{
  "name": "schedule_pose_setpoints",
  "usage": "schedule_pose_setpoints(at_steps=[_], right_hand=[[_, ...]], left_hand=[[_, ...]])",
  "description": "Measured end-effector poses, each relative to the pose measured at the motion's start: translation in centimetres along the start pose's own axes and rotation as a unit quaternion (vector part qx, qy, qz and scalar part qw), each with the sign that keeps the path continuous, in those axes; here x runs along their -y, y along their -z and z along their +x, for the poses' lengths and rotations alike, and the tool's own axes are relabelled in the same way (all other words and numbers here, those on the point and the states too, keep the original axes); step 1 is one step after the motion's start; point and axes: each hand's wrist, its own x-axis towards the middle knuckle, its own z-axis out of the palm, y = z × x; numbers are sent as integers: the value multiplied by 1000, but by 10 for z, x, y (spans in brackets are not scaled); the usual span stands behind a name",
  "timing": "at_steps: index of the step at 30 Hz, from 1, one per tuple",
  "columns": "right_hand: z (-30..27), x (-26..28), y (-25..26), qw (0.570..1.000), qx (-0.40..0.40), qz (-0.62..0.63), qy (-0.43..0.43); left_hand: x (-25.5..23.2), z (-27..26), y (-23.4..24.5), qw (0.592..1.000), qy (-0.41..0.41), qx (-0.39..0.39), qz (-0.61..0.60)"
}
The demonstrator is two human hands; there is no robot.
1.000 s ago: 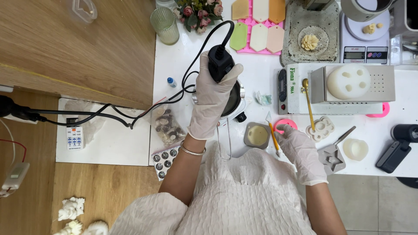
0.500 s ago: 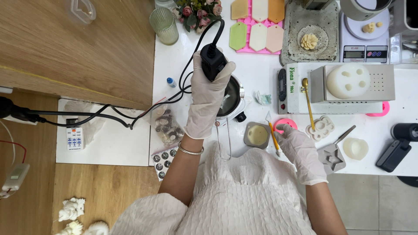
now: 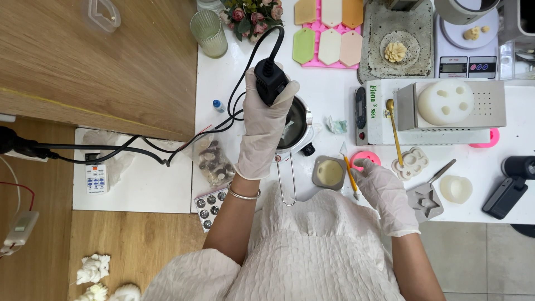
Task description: Melting wax pieces and decorations in a small pot using a heat gun and tweezers.
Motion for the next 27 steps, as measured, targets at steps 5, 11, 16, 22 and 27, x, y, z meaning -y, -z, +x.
schedule_pose_setpoints(at_steps=[5, 11, 16, 22, 27], right_hand=[[-1, -2, -1, 1000, -2, 10, 2], [-2, -3, 0, 1000, -10, 9, 11], [0, -6, -4, 1000, -17, 9, 14], [0, -6, -4, 1000, -16, -2, 12], [-2, -3, -2, 1000, -13, 9, 6]], left_hand=[[-3, -2, -1, 999, -2, -4, 54], [2, -1, -1, 999, -9, 1, 40], [0, -2, -1, 999, -10, -1, 47], [0, -2, -2, 1000, 7, 5, 23], [-1, -2, -2, 1000, 0, 6, 17]])
